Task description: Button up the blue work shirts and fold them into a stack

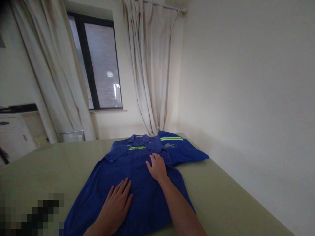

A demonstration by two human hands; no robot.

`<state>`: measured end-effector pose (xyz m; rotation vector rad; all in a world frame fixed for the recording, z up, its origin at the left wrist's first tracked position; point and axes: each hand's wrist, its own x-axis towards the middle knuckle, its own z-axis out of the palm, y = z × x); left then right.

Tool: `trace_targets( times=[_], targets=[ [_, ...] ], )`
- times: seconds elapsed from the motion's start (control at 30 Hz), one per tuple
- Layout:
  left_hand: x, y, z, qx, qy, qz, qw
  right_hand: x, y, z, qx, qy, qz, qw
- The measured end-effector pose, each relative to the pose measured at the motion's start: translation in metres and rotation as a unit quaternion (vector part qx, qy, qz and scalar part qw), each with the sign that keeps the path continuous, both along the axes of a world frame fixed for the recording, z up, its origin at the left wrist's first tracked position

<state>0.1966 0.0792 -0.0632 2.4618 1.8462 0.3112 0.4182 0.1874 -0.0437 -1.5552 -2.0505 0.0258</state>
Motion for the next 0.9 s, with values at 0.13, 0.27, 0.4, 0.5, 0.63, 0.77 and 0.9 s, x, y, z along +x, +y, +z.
trace_targets(
  times=[0.13, 0.27, 0.4, 0.5, 0.63, 0.77, 0.9],
  targets=[
    [-0.01, 0.0, -0.007, 0.008, 0.004, -0.017, 1.0, -0.01, -0.035, 0.015, 0.069, 0.03, 0.108, 0.991],
    [-0.015, 0.013, 0.0, 0.021, -0.005, -0.003, 1.0, -0.02, -0.094, 0.015, -0.03, 0.023, 0.282, 0.959],
    [-0.016, 0.011, 0.005, 0.065, -0.075, -0.049, 0.994, -0.018, -0.133, 0.004, -0.052, -0.037, 0.321, 0.945],
    [-0.018, 0.0, 0.009, 0.068, -0.125, -0.105, 0.984, -0.016, -0.139, -0.003, -0.029, -0.056, 0.307, 0.95],
    [-0.015, -0.016, 0.012, -0.001, -0.202, -0.081, 0.976, -0.018, -0.134, -0.005, -0.017, -0.053, 0.29, 0.955],
    [-0.009, -0.018, 0.016, -0.116, -0.281, -0.045, 0.951, -0.017, -0.133, -0.006, -0.026, 0.047, 0.242, 0.969],
    [-0.01, -0.015, 0.022, -0.181, -0.346, -0.059, 0.919, -0.017, -0.134, -0.008, 0.004, 0.101, 0.228, 0.968]
  ],
)
